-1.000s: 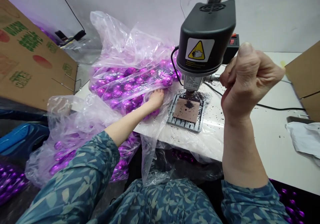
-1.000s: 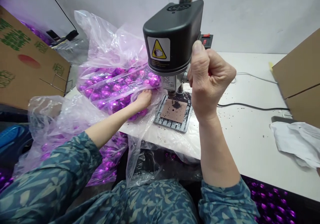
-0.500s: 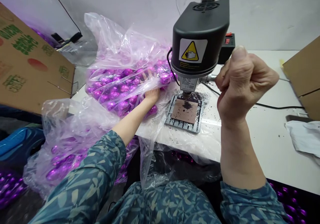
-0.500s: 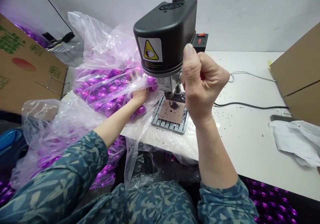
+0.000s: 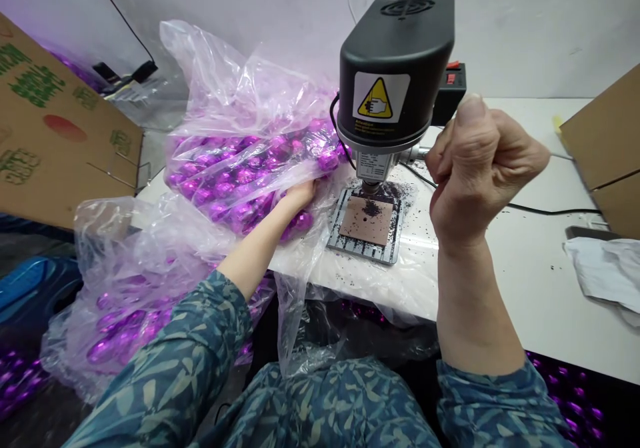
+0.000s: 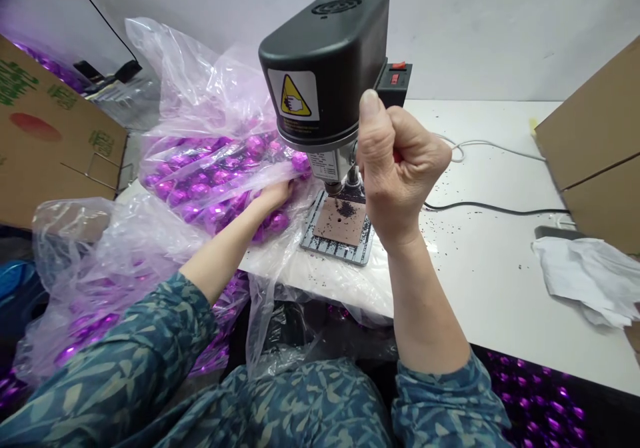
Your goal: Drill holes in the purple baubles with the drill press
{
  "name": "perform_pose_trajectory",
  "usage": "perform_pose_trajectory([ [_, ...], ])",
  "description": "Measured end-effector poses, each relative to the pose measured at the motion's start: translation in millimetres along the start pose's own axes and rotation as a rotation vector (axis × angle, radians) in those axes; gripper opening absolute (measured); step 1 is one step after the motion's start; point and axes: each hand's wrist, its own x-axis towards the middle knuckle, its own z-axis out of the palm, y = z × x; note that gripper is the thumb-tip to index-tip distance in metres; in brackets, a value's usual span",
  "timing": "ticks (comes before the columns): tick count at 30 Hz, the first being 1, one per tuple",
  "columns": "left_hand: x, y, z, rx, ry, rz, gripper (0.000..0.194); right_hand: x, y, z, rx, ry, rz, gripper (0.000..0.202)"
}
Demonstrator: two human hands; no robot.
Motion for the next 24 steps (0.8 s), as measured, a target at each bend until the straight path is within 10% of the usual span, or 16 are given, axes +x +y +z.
perform_pose_trajectory([
  [7, -51.1, 37.3, -5.0, -0.334, -0.169, 0.026, 0.035, 0.4, -3.1, 1.1, -0.027, 0.010, 0.029, 0.061],
  [13, -60.7, 58.0, -2.4, -1.010, -0.260, -0.284, 0.046, 0.1, -3.6, 1.8, -0.062, 0.024, 0.030, 0.064],
  [24, -74.7, 55.2, 17.3, -1.134, -0.282, -0.375, 0.040, -1.2, -4.6, 2.5, -0.080, 0.014, 0.034, 0.065],
])
